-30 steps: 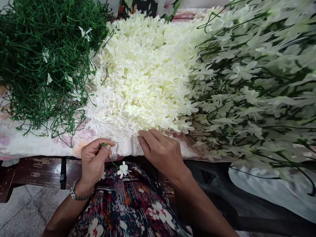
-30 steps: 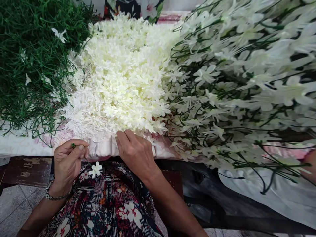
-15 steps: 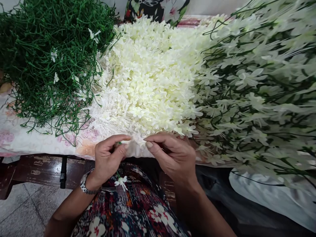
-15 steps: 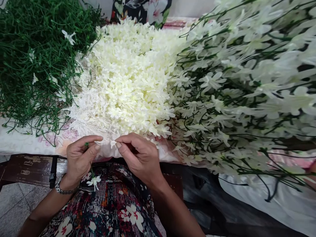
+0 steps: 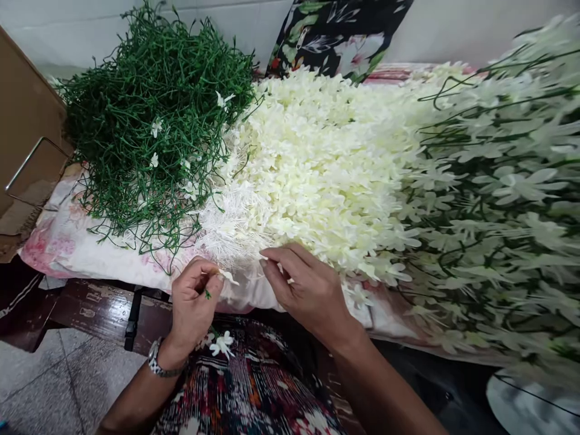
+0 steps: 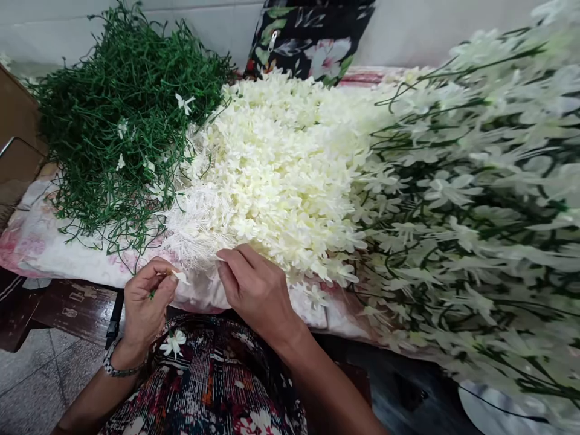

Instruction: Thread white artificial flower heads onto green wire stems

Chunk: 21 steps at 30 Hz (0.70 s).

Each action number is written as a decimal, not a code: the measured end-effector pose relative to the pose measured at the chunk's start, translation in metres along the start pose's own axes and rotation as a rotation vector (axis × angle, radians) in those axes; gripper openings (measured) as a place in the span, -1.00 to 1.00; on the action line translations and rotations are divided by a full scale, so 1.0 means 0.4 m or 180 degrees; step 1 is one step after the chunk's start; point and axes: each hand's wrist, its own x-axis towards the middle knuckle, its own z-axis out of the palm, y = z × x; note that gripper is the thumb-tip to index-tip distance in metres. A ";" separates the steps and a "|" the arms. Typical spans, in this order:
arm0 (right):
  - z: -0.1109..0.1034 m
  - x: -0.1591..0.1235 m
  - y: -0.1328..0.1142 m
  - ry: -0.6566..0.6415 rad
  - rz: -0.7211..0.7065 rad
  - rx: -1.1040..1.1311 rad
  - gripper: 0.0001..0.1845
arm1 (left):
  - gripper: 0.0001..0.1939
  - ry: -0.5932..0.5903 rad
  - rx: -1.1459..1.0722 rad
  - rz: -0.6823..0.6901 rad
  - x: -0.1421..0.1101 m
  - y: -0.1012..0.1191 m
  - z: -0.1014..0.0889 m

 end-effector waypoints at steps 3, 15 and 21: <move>0.010 0.029 0.007 -0.0133 -0.0225 -0.0785 -0.81 | -0.95 -0.0022 -0.0140 -0.0099 0.015 -0.004 -0.001; 0.004 0.043 0.025 -0.0395 -0.0603 -0.0728 -0.83 | -0.97 -0.0149 -0.0317 -0.0122 0.034 -0.003 0.012; -0.024 0.015 0.023 -0.0108 0.0297 0.0623 -0.90 | -0.93 0.0103 -0.0545 -0.0141 0.031 -0.008 0.024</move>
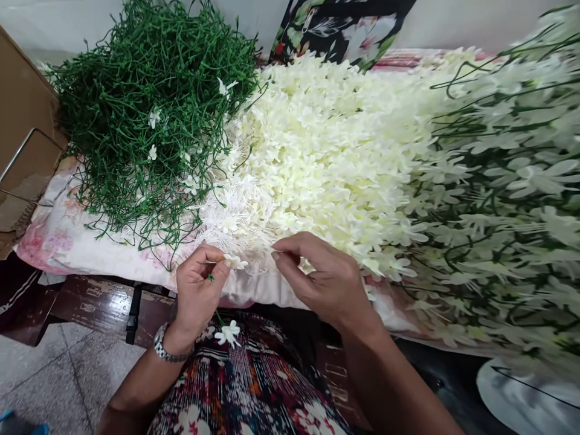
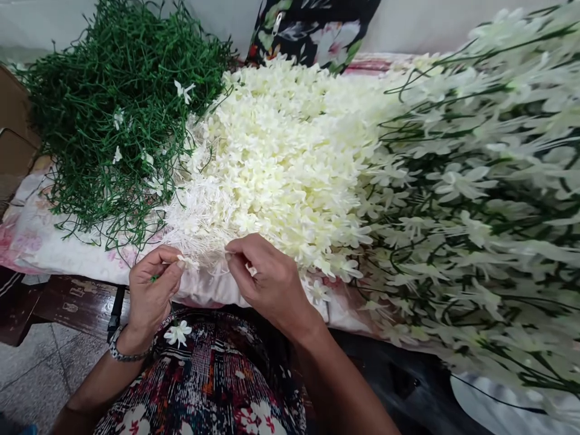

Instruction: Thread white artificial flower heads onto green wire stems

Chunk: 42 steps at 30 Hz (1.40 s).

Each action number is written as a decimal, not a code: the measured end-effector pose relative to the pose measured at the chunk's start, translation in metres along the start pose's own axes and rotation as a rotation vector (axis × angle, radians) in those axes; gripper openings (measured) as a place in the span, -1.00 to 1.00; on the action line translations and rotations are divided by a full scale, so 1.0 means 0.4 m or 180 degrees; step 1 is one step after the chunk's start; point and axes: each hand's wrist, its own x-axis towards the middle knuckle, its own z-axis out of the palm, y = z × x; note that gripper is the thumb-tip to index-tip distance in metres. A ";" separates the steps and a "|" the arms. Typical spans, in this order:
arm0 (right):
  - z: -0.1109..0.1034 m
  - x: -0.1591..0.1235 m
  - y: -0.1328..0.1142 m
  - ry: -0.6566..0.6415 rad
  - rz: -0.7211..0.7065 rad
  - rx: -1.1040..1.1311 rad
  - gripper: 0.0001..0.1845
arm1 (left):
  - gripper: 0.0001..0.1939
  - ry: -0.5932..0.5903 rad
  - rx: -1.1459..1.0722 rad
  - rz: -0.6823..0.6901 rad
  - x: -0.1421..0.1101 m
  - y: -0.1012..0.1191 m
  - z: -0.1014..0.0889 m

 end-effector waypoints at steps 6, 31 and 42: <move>0.000 -0.039 -0.063 0.0238 0.0987 0.1688 -0.91 | -0.88 -0.0015 0.0004 -0.0034 -0.005 0.008 0.013; 0.053 -0.044 -0.043 0.0462 -0.0166 0.0418 -0.83 | -0.86 -0.0638 -0.0733 -0.0656 -0.031 0.028 0.024; 0.041 -0.038 -0.029 0.0336 -0.0656 0.0027 -0.80 | -0.90 -0.0649 -0.0338 -0.0278 -0.031 0.007 0.017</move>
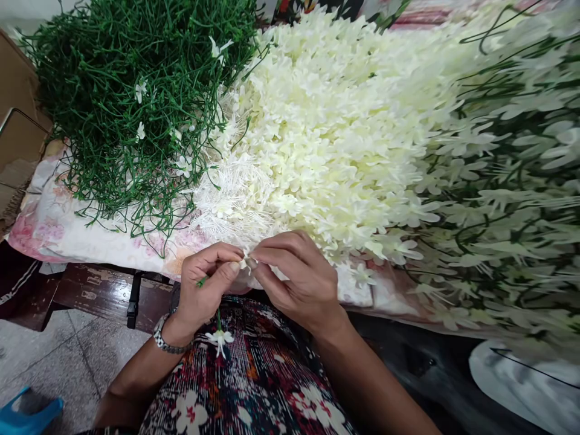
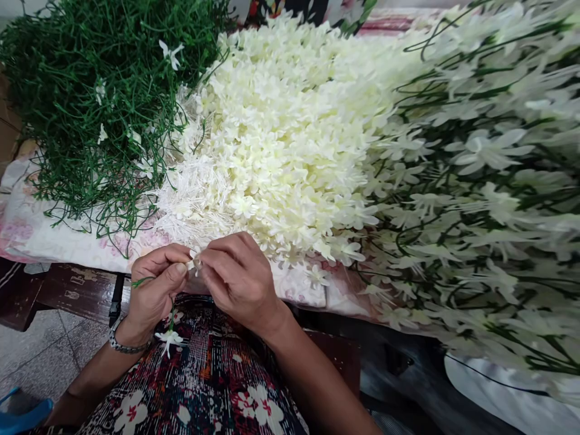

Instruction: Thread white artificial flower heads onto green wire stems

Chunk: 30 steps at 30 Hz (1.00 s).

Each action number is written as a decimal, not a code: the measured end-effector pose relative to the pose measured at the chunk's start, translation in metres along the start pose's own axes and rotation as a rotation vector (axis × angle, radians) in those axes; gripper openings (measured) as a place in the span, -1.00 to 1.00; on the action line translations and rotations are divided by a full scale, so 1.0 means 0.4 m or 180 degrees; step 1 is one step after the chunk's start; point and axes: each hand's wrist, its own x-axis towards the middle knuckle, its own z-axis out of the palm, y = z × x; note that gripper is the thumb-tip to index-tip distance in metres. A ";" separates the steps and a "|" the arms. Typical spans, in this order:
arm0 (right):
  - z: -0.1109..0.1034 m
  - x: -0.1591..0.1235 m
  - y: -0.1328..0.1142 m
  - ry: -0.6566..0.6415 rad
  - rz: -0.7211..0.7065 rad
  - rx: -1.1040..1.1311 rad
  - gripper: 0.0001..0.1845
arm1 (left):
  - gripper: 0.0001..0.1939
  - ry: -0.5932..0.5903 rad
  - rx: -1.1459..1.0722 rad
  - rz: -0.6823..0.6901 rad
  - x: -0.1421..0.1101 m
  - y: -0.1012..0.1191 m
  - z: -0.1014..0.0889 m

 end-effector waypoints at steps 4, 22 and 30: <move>0.003 -0.006 -0.001 0.0063 0.0191 0.0286 -0.79 | -0.94 0.0038 -0.0248 -0.0082 0.002 -0.008 0.001; -0.003 0.000 0.008 -0.0459 -0.0050 0.0424 -0.70 | -0.98 -0.0165 0.0119 0.0128 0.011 0.000 -0.006; -0.027 -0.001 -0.005 -0.0192 0.0629 0.1176 -0.84 | -0.96 -0.0313 0.0986 0.0016 0.013 0.033 0.006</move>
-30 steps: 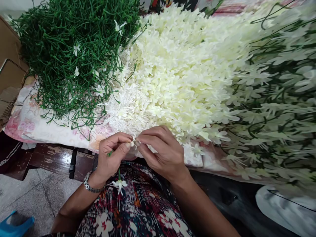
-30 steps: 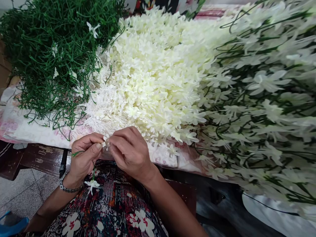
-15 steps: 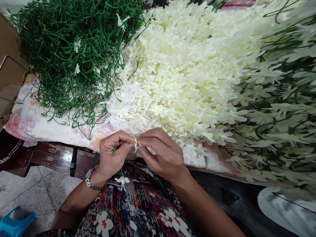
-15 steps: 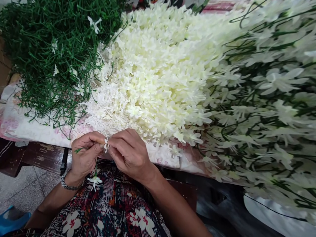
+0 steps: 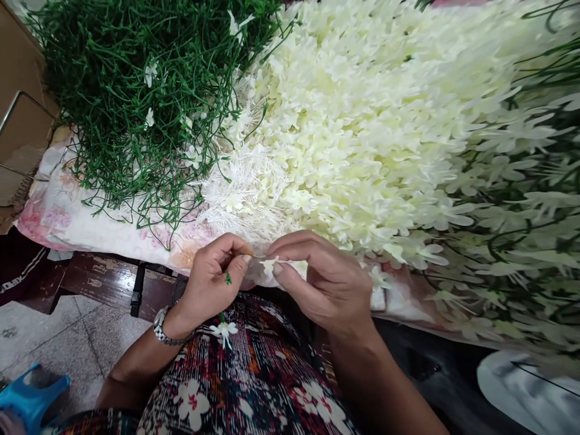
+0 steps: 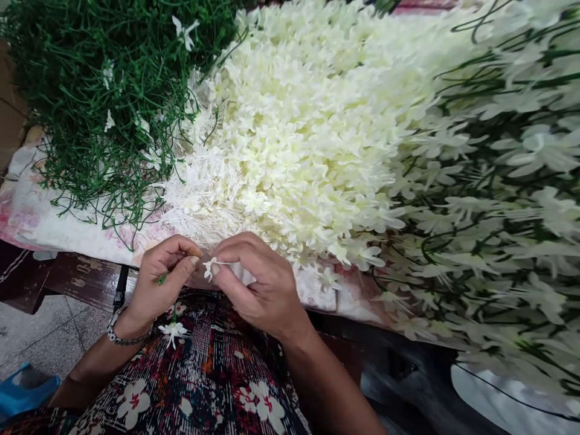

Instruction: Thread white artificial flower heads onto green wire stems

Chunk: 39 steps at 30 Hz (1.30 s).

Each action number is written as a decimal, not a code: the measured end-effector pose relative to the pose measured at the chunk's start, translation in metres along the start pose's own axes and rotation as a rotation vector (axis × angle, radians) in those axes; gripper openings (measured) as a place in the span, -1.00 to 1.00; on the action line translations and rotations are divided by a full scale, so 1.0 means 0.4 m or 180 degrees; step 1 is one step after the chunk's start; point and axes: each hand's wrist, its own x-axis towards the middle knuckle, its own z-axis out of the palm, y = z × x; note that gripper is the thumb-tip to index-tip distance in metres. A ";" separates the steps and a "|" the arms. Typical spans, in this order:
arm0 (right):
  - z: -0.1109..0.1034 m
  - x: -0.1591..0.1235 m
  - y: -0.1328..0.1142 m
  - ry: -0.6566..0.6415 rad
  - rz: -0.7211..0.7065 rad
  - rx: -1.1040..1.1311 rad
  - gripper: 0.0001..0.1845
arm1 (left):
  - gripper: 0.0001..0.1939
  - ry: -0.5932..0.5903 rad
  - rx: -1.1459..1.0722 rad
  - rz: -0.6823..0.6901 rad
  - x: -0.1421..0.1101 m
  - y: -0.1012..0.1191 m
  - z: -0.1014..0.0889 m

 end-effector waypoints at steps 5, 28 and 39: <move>-0.016 0.007 -0.061 -0.0271 -0.0470 0.0205 -0.84 | -0.92 -0.0160 0.0323 -0.0072 0.004 0.007 0.007; -0.015 -0.008 -0.020 0.0473 -0.0367 0.0172 -0.76 | -0.91 0.0147 -0.0372 0.0338 -0.027 -0.028 0.011; -0.030 -0.007 -0.033 -0.0174 -0.0298 -0.0294 -0.81 | -0.88 0.0002 0.0351 0.1164 -0.029 -0.013 0.003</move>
